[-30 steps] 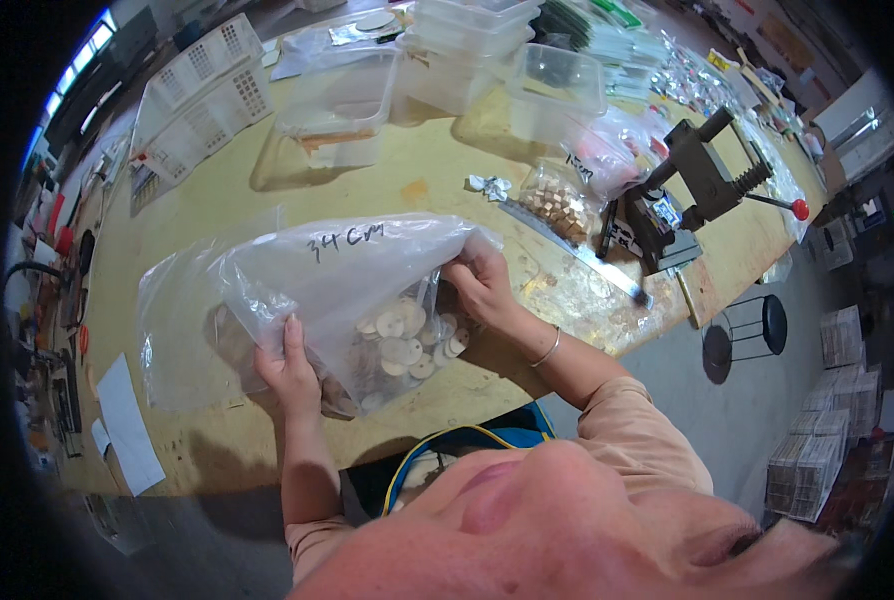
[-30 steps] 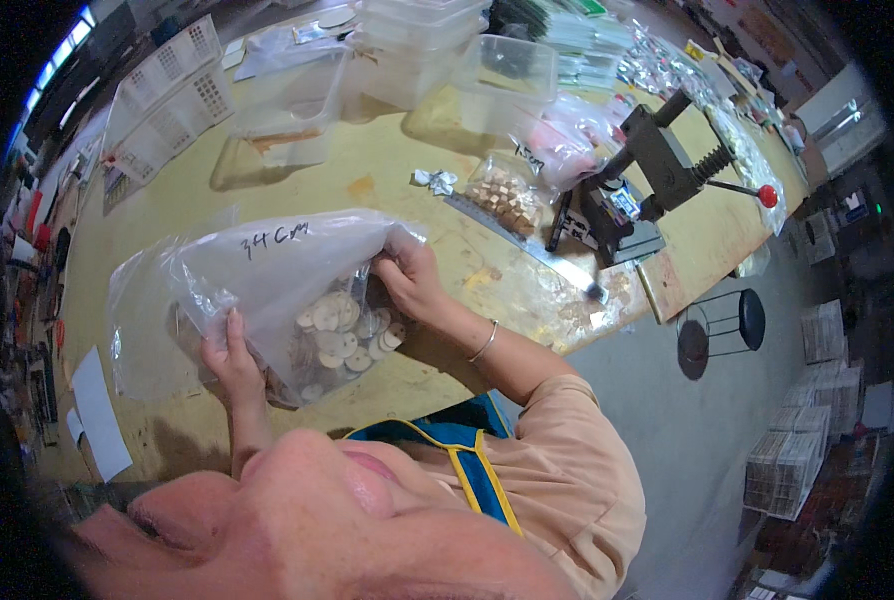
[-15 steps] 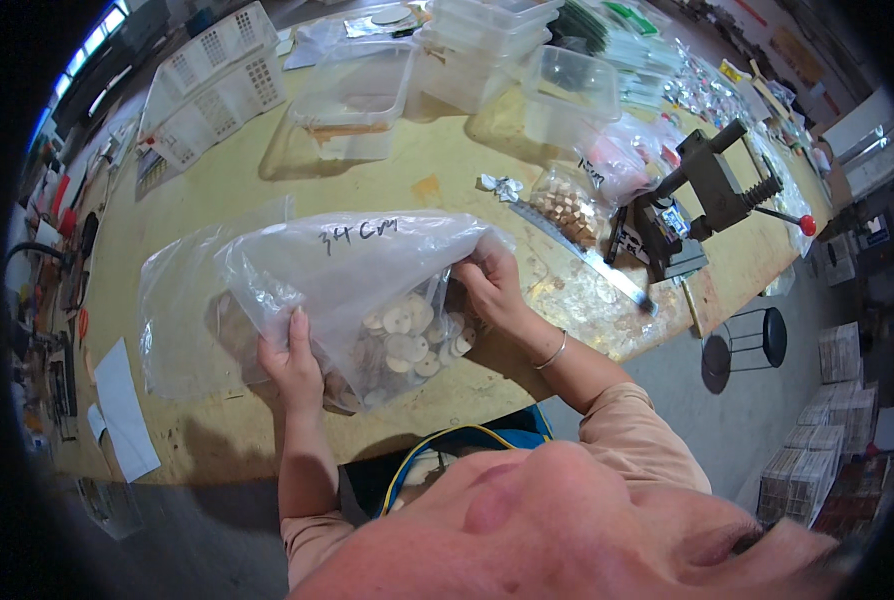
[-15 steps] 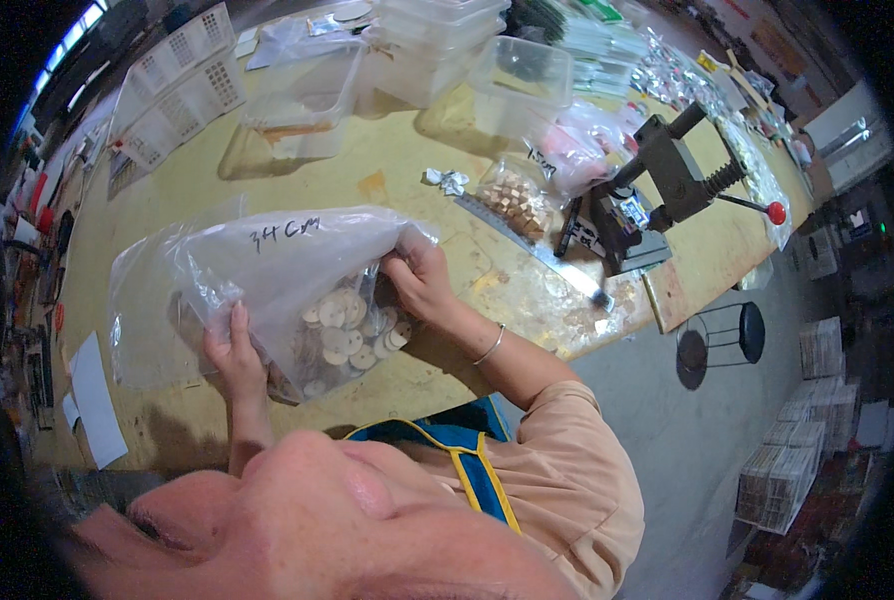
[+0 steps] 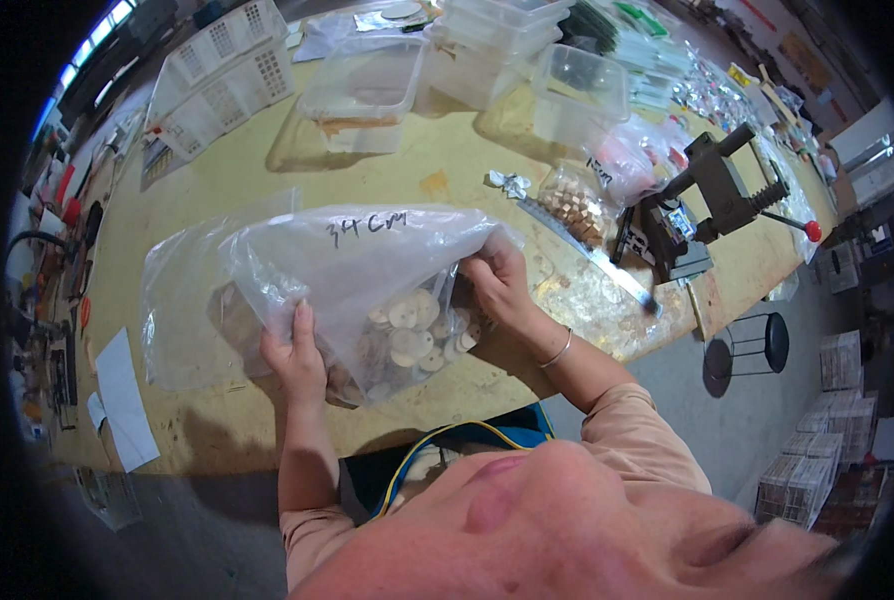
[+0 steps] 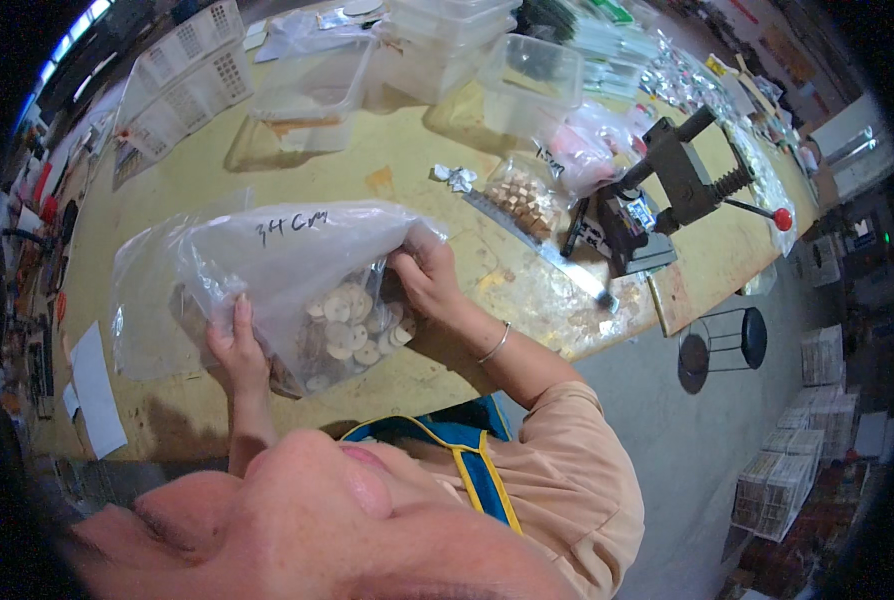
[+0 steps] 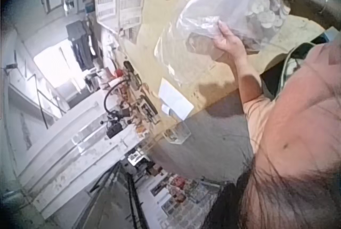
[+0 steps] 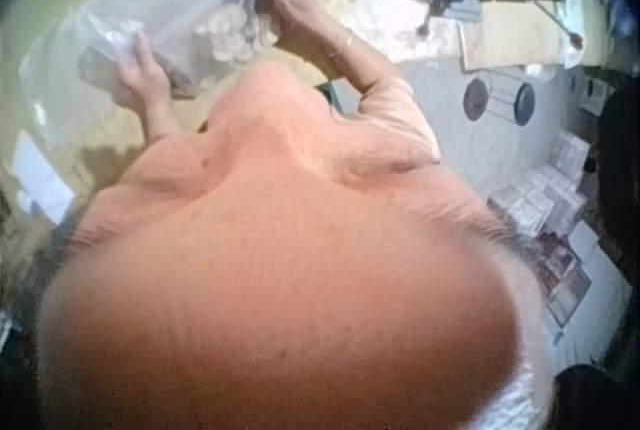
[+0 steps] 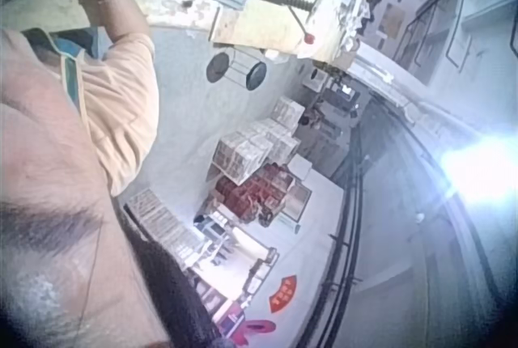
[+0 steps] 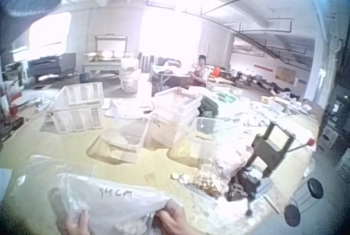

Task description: The person sorts small round wooden buttons into clear plastic bags on a workbench. They measure the buttons with a metal ruler, write size labels on the bags with a black marker, and seal the bags. The workspace contains multiple containers and tools.

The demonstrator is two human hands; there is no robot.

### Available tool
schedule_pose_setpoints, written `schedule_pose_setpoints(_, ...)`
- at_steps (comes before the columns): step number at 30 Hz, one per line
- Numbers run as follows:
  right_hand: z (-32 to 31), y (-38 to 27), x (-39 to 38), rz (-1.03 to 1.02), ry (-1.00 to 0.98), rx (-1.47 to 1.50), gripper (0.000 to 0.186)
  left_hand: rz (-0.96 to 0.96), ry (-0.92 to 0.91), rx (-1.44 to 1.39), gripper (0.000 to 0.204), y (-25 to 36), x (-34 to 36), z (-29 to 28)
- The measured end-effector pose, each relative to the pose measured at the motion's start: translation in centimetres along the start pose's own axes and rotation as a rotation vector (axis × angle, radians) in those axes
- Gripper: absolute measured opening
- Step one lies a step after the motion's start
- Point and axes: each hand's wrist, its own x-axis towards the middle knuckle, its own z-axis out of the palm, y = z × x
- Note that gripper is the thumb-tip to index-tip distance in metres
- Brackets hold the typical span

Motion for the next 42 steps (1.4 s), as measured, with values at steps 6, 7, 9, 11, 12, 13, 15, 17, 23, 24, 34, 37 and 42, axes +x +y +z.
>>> schedule_pose_setpoints(6, 0.0, 0.2, 0.0, -0.034, 0.009, 0.004, 0.035, 0.009, -0.003, -0.005, 0.017, -0.5, 0.1, -0.2)
schedule_pose_setpoints(7, 0.0, 0.2, 0.0, -0.039, 0.005, -0.018, 0.034, -0.006, -0.005, -0.013, 0.017, -0.4, -0.1, -0.3)
schedule_pose_setpoints(9, 0.0, 0.2, 0.0, -0.054, -0.009, -0.060, 0.034, -0.025, 0.008, 0.000, 0.017, -0.3, -0.2, -0.4)
schedule_pose_setpoints(11, 0.1, -0.2, -0.1, -0.039, 0.006, -0.023, 0.034, -0.035, 0.021, -0.004, 0.017, -0.4, -0.2, -0.4)
schedule_pose_setpoints(12, 0.2, -0.6, -0.2, -0.033, 0.010, -0.003, 0.034, -0.035, 0.025, -0.014, 0.017, -0.5, -0.2, -0.3)
schedule_pose_setpoints(13, 0.3, -0.9, -0.2, -0.034, 0.013, 0.040, 0.034, -0.036, 0.030, -0.024, 0.016, -0.5, -0.2, -0.2)
schedule_pose_setpoints(15, 0.7, -0.7, 0.0, -0.080, 0.078, 0.051, 0.032, 0.013, 0.012, -0.013, 0.016, 0.0, -0.1, 0.1)
schedule_pose_setpoints(17, 0.6, -0.6, 0.0, -0.103, 0.101, 0.003, 0.032, 0.018, -0.012, -0.007, 0.018, 0.3, -0.1, -0.1)
schedule_pose_setpoints(23, 0.6, -1.2, 0.1, -0.110, 0.071, -0.038, 0.034, 0.005, -0.052, -0.021, 0.019, 0.2, -0.2, -0.5)
schedule_pose_setpoints(24, 0.7, -1.3, 0.1, -0.114, 0.076, -0.026, 0.034, 0.007, -0.047, -0.011, 0.019, 0.0, -0.2, -0.5)
schedule_pose_setpoints(34, 0.4, -0.4, 0.1, -0.138, 0.095, -0.039, 0.034, 0.086, 0.012, 0.020, 0.014, 0.5, 0.1, 0.6)
schedule_pose_setpoints(37, 0.4, -0.6, 0.1, -0.126, 0.084, -0.063, 0.033, 0.039, 0.029, 0.004, 0.016, 0.8, -0.1, 0.5)
schedule_pose_setpoints(42, 0.7, -0.6, 0.2, -0.121, 0.112, -0.024, 0.032, 0.038, 0.011, 0.006, 0.018, 0.7, -0.1, 0.4)
